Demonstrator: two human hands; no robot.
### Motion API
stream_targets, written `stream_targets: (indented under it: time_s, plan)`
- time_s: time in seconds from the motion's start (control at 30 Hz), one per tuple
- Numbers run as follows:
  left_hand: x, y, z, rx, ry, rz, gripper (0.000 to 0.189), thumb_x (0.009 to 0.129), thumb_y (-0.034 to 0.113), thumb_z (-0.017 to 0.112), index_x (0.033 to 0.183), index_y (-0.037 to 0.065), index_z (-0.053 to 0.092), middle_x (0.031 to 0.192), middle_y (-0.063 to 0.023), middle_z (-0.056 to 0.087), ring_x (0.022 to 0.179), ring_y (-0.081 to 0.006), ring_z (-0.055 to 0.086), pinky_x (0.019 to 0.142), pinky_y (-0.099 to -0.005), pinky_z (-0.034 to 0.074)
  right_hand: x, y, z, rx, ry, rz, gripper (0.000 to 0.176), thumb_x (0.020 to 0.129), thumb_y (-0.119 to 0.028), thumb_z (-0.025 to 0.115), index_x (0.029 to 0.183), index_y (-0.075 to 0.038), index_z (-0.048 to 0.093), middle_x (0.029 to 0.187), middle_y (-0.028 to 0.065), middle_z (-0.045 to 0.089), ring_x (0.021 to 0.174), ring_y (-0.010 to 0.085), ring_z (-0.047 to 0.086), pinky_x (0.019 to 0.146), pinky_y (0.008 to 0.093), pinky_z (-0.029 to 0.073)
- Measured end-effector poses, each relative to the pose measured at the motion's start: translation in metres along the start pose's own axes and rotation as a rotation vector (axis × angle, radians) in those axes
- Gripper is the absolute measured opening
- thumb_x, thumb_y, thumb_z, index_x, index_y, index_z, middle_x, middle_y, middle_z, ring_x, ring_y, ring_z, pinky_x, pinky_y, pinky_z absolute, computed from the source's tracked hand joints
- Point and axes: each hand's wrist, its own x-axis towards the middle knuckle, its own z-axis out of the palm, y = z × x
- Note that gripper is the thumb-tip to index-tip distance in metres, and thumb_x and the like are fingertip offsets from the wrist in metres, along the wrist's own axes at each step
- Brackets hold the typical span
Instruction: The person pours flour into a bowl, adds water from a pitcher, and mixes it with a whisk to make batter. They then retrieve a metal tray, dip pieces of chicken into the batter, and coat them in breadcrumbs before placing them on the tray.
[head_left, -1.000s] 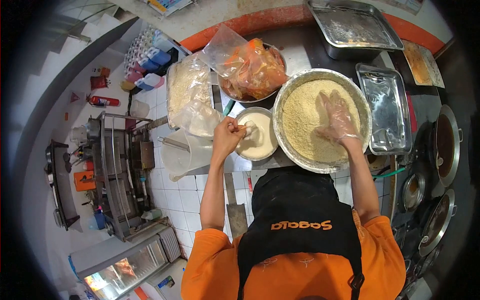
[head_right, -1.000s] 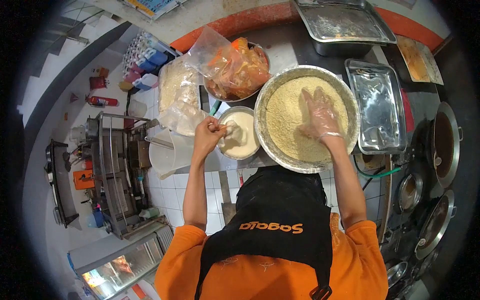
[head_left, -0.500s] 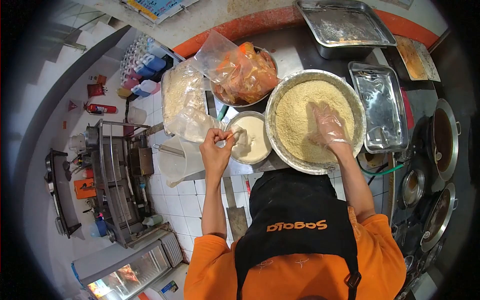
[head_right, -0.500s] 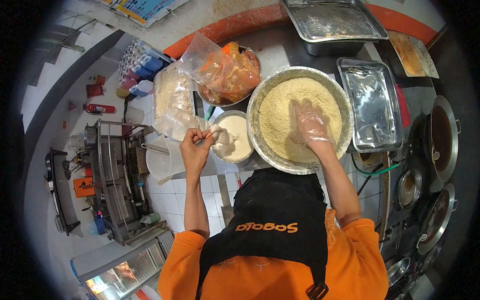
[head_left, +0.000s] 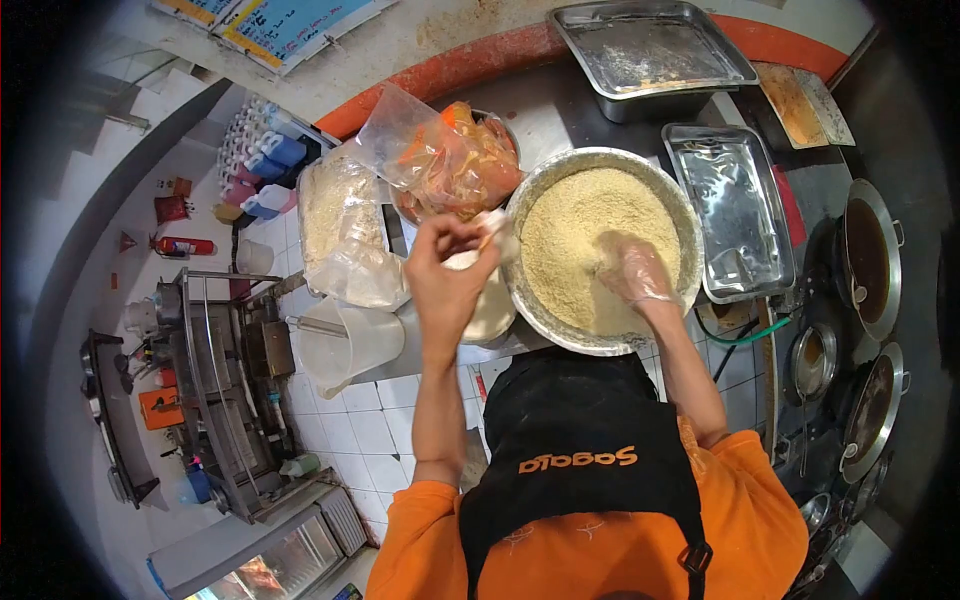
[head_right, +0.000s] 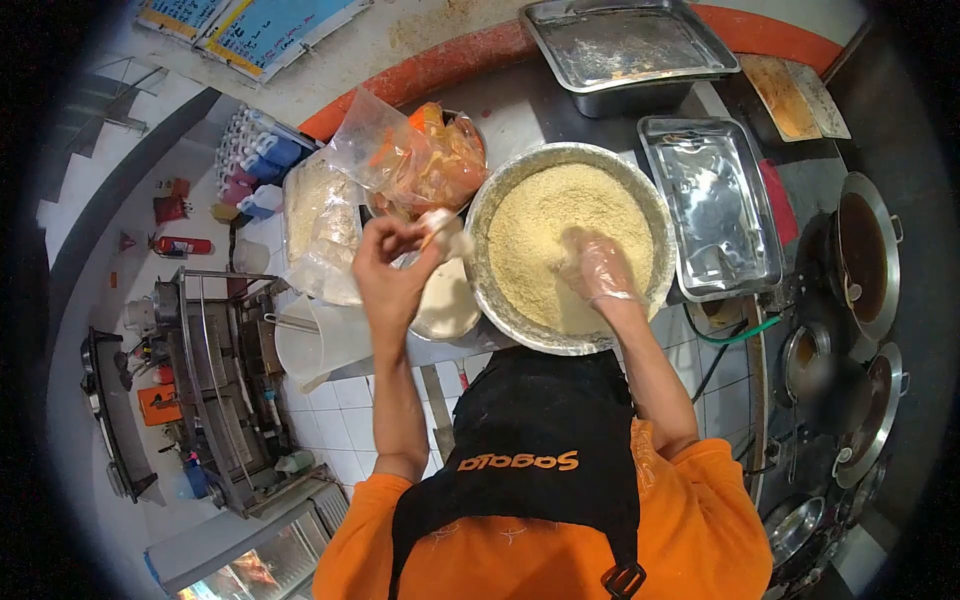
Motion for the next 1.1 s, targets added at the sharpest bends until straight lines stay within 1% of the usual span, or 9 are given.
stream_targets:
  time_s: [0.13, 0.27, 0.37, 0.47, 0.67, 0.8, 0.87, 1.03, 1.1]
  plan:
    - [0.000, -0.040, 0.062, -0.077, -0.043, -0.110, 0.030, 0.078, 0.003, 0.077, 0.096, 0.000, 0.053, 0.084, -0.0105, 0.068, 0.077, -0.0157, 0.069, 0.072, -0.0281, 0.054, -0.021, -0.012, -0.018, -0.305, 0.124, 0.106, 0.071, 0.067, -0.027, 0.081, 0.128, 0.001, 0.055, 0.124, 0.0261, 0.058, 0.109, 0.0403, 0.060, 0.093, 0.0449, 0.050]
    - [-0.025, -0.072, 0.074, 0.406, -0.289, -0.215, 0.033, 0.081, 0.015, 0.074, 0.103, 0.001, 0.053, 0.082, -0.0131, 0.072, 0.076, -0.0270, 0.072, 0.070, -0.0365, 0.055, -0.019, -0.003, 0.004, -0.367, 0.166, 0.449, 0.081, 0.066, -0.029, 0.082, 0.131, 0.005, 0.048, 0.122, 0.0278, 0.057, 0.113, 0.0434, 0.057, 0.099, 0.0440, 0.046]
    - [-0.028, -0.061, 0.065, 0.495, -0.327, -0.240, 0.036, 0.082, 0.018, 0.071, 0.108, 0.002, 0.053, 0.084, -0.0124, 0.073, 0.078, -0.0290, 0.072, 0.070, -0.0393, 0.055, -0.019, 0.021, 0.020, -0.161, 0.452, 0.002, 0.066, 0.065, -0.025, 0.083, 0.116, 0.003, 0.054, 0.110, 0.0304, 0.060, 0.101, 0.0444, 0.060, 0.084, 0.0484, 0.050]
    - [-0.027, -0.053, 0.041, 0.406, -0.274, -0.210, 0.035, 0.082, 0.017, 0.069, 0.111, 0.003, 0.054, 0.087, -0.0121, 0.074, 0.079, -0.0271, 0.073, 0.071, -0.0386, 0.055, -0.016, -0.050, -0.030, -0.078, 0.020, 0.368, 0.053, 0.067, -0.024, 0.080, 0.105, 0.006, 0.060, 0.107, 0.0290, 0.064, 0.105, 0.0433, 0.061, 0.089, 0.0471, 0.050]
    - [-0.053, -0.066, -0.009, 0.313, -0.033, -0.287, 0.030, 0.084, 0.008, 0.070, 0.112, 0.001, 0.058, 0.092, -0.0144, 0.072, 0.081, -0.0183, 0.070, 0.071, -0.0295, 0.055, -0.009, -0.018, 0.014, -0.103, 0.240, 0.148, 0.049, 0.064, -0.025, 0.082, 0.097, 0.005, 0.062, 0.091, 0.0278, 0.066, 0.086, 0.0426, 0.065, 0.079, 0.0487, 0.052]
    - [-0.076, -0.082, -0.041, 0.307, 0.054, -0.331, 0.026, 0.085, 0.009, 0.069, 0.109, 0.002, 0.060, 0.090, -0.0139, 0.073, 0.080, -0.0198, 0.072, 0.072, -0.0300, 0.055, 0.001, -0.014, 0.034, -0.093, 0.175, 0.225, 0.041, 0.069, -0.022, 0.081, 0.091, 0.005, 0.058, 0.078, 0.0247, 0.060, 0.073, 0.0425, 0.060, 0.067, 0.0497, 0.047]
    - [-0.083, -0.091, -0.052, 0.308, 0.116, -0.358, 0.023, 0.086, 0.009, 0.069, 0.106, 0.000, 0.062, 0.088, -0.0132, 0.072, 0.078, -0.0170, 0.070, 0.072, -0.0284, 0.054, 0.005, -0.009, 0.037, -0.070, 0.264, -0.012, 0.038, 0.072, -0.019, 0.078, 0.095, 0.006, 0.060, 0.076, 0.0241, 0.059, 0.070, 0.0421, 0.060, 0.066, 0.0506, 0.047]
    - [-0.093, -0.097, -0.067, 0.322, 0.134, -0.384, 0.019, 0.088, 0.009, 0.069, 0.101, -0.003, 0.062, 0.086, -0.0118, 0.071, 0.077, -0.0149, 0.068, 0.072, -0.0275, 0.054, 0.011, -0.063, -0.006, -0.021, 0.167, 0.091, 0.049, 0.080, -0.014, 0.066, 0.123, 0.008, 0.056, 0.105, 0.0317, 0.064, 0.098, 0.0408, 0.065, 0.087, 0.0447, 0.052]
    - [-0.090, -0.096, -0.066, 0.333, 0.128, -0.386, 0.018, 0.088, 0.009, 0.068, 0.100, -0.004, 0.063, 0.086, -0.0114, 0.071, 0.077, -0.0144, 0.067, 0.072, -0.0273, 0.054, 0.020, -0.045, 0.018, -0.839, 0.277, -0.340, 0.054, 0.087, -0.006, 0.046, 0.140, 0.008, 0.042, 0.136, 0.0316, 0.049, 0.132, 0.0342, 0.048, 0.111, 0.0393, 0.038]
